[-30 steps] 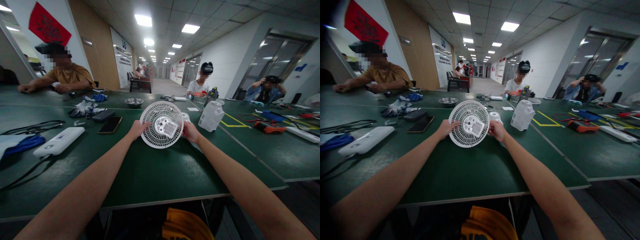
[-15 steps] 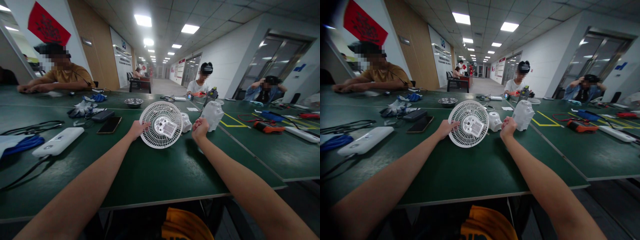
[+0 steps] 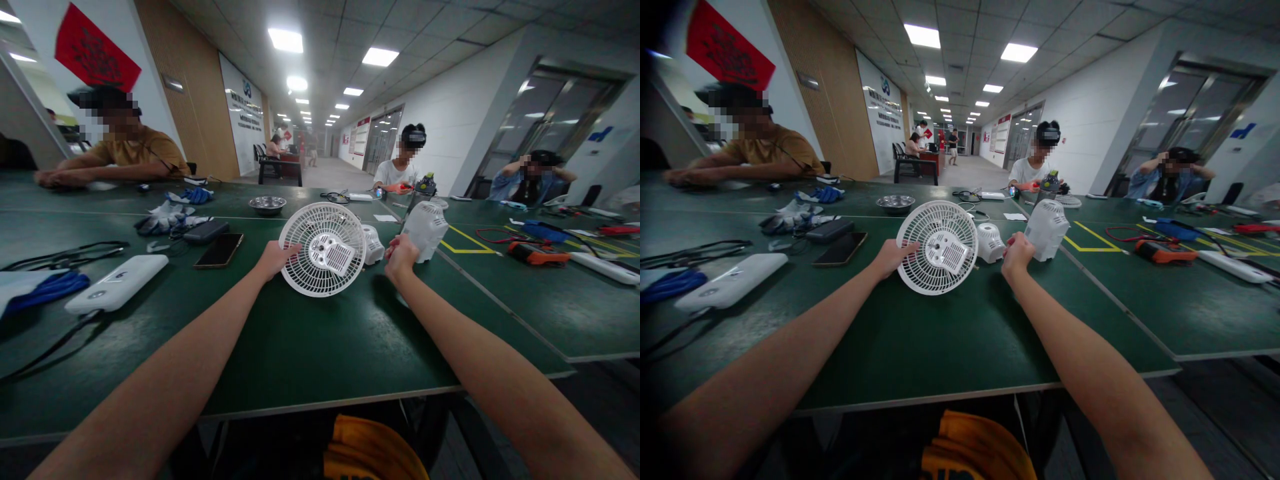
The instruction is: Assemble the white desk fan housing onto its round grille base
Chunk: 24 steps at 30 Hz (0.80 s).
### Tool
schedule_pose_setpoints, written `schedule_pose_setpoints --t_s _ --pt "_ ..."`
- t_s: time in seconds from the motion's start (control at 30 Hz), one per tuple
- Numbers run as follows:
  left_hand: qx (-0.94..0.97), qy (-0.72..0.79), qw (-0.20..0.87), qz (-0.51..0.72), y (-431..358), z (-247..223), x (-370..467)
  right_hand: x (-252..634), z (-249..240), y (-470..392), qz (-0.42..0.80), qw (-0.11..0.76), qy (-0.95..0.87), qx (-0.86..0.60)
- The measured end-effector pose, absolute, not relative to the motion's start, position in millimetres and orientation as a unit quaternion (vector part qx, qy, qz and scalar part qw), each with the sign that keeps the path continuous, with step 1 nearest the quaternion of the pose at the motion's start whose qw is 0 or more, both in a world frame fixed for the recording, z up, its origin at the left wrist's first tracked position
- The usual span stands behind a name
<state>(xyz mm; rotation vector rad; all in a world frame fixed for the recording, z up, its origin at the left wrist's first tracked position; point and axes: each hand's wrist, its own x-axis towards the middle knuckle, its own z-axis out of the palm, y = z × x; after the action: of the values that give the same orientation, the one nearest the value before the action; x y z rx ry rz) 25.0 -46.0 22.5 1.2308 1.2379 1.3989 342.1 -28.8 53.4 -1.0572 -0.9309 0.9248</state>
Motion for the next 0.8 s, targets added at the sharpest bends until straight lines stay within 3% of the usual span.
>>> schedule_pose_setpoints --t_s 0.1,0.3,0.43,0.6,0.8 --pt "0.498 0.493 0.439 0.563 -46.6 22.2 25.3 336.8 53.5 -30.9 0.481 0.615 -0.416 -0.466" --pt "0.512 0.487 0.435 0.558 -44.4 17.7 22.7 306.7 49.6 -52.2 0.619 0.424 -0.49 -0.444" --pt "0.499 0.468 0.46 0.566 -46.5 20.7 23.9 288.3 51.8 -71.7 0.702 0.358 -0.488 -0.376" --pt "0.354 0.327 0.617 0.622 -56.0 36.3 24.1 286.1 51.1 -75.0 0.749 0.346 -0.461 -0.327" --pt "0.19 0.313 0.583 0.725 -53.5 39.6 14.1 284.1 43.5 -67.1 0.734 0.375 -0.479 -0.301"
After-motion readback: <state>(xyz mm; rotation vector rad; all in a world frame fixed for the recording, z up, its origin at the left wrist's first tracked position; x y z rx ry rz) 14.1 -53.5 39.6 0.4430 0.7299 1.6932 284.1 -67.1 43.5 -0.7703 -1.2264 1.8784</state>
